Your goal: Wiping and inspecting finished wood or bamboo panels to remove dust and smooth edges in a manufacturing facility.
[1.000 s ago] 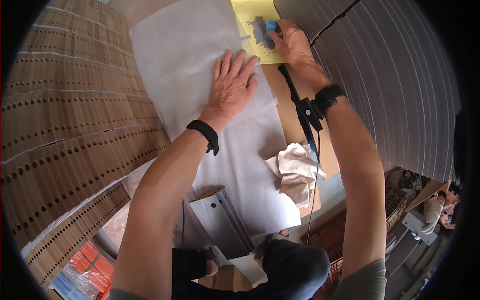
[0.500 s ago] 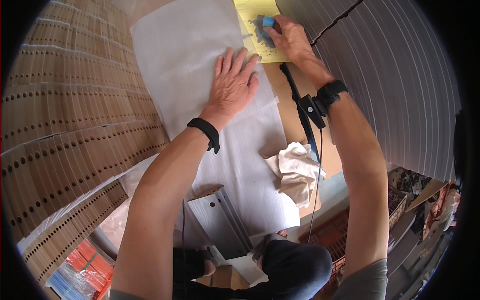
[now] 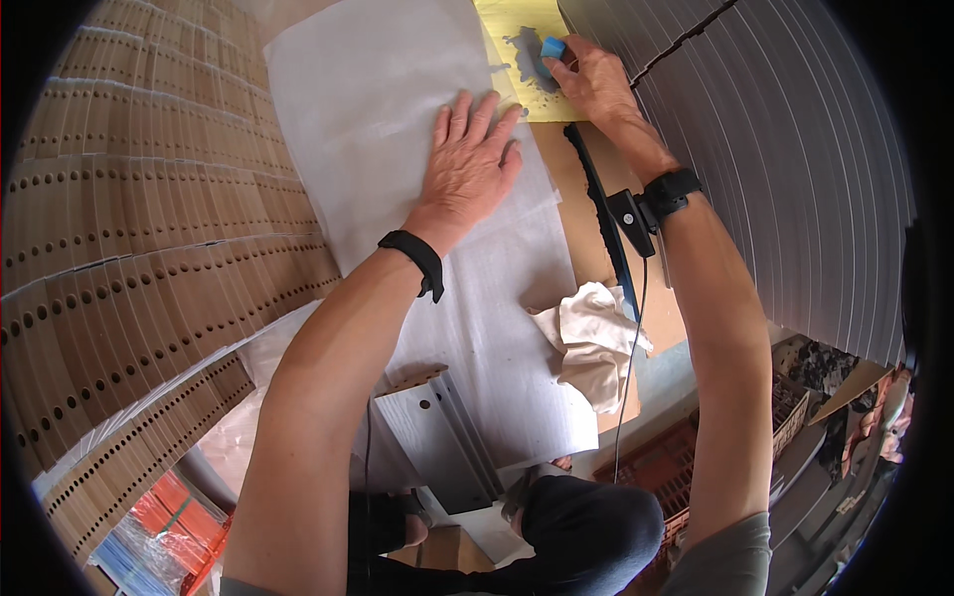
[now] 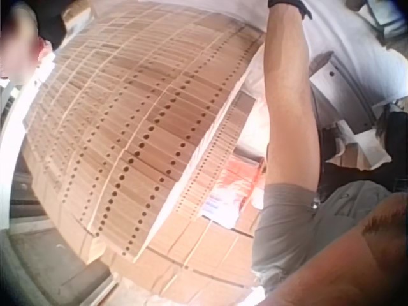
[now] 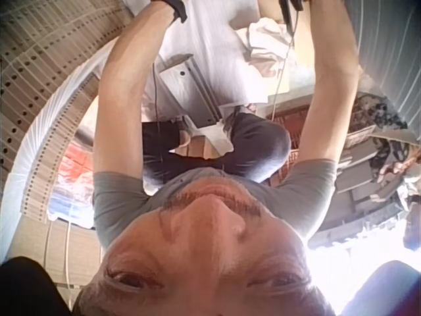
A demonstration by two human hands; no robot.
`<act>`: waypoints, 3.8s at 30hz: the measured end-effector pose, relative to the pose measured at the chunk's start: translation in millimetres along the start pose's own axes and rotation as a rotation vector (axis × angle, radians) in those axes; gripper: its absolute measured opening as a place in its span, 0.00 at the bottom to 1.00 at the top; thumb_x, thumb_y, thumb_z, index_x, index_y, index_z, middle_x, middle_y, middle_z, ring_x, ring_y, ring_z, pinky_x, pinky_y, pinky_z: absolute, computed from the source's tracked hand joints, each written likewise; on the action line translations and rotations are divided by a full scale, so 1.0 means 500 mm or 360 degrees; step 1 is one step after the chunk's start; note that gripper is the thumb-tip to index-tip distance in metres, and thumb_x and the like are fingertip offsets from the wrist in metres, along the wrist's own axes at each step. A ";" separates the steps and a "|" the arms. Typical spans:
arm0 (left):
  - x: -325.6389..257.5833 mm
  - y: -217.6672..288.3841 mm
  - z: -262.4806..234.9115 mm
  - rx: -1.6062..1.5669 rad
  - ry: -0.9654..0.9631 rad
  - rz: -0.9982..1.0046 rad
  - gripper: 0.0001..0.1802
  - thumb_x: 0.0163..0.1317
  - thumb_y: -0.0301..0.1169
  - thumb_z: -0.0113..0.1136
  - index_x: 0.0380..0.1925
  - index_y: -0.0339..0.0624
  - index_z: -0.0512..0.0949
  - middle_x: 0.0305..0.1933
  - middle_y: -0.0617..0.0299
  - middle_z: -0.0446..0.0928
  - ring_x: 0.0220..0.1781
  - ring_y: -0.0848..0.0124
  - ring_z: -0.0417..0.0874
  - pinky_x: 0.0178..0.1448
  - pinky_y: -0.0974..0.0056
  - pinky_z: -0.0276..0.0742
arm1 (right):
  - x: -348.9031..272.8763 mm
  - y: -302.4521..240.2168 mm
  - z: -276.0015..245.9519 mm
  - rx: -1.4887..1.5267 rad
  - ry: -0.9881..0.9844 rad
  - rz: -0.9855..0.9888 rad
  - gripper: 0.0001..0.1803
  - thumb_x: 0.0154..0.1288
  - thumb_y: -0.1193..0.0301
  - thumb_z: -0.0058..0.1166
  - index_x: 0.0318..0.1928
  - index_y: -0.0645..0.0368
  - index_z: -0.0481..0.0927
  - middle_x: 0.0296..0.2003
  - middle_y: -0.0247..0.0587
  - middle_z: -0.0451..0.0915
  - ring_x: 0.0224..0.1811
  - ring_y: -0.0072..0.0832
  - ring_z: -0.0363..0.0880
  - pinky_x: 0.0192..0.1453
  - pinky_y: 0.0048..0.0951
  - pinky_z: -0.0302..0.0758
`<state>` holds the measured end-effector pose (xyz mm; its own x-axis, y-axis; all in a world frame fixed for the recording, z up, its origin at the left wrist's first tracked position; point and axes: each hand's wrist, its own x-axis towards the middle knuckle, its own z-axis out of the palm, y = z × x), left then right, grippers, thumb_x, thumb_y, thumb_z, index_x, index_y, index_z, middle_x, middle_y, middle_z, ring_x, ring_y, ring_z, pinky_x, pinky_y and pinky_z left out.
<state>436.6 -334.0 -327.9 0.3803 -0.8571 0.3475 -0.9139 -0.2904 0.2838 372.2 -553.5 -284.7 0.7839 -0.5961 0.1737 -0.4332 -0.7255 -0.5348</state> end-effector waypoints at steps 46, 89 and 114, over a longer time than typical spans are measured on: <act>-0.477 0.490 -0.727 -0.1028 -0.0701 0.0539 0.30 0.72 0.28 0.57 0.73 0.44 0.65 0.67 0.48 0.71 0.50 0.64 0.85 0.55 0.60 0.82 | -1.163 -0.262 -0.536 0.0115 0.0205 0.0474 0.19 0.61 0.61 0.57 0.47 0.62 0.83 0.40 0.56 0.83 0.46 0.50 0.83 0.53 0.45 0.79; -0.724 1.246 -0.403 -0.2375 -0.1702 -0.0226 0.15 0.75 0.38 0.59 0.51 0.38 0.75 0.46 0.59 0.81 0.45 0.70 0.82 0.53 0.63 0.80 | -1.932 -0.518 -0.811 0.1460 0.1944 0.1391 0.17 0.68 0.68 0.60 0.53 0.62 0.76 0.42 0.36 0.81 0.42 0.20 0.79 0.50 0.25 0.77; -0.709 0.987 -0.755 -0.3566 -0.2208 -0.0385 0.44 0.77 0.63 0.26 0.72 0.35 0.63 0.64 0.40 0.75 0.62 0.48 0.81 0.69 0.45 0.77 | -1.659 -0.619 -0.648 0.2135 0.0540 0.0696 0.27 0.64 0.69 0.70 0.61 0.59 0.73 0.49 0.33 0.80 0.52 0.21 0.78 0.59 0.29 0.76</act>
<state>-95.4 -13.1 26.3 -0.6013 -0.7983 0.0342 0.7101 -0.5143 0.4809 -288.2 54.3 4.6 0.4774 -0.8703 -0.1213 0.2776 0.2804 -0.9188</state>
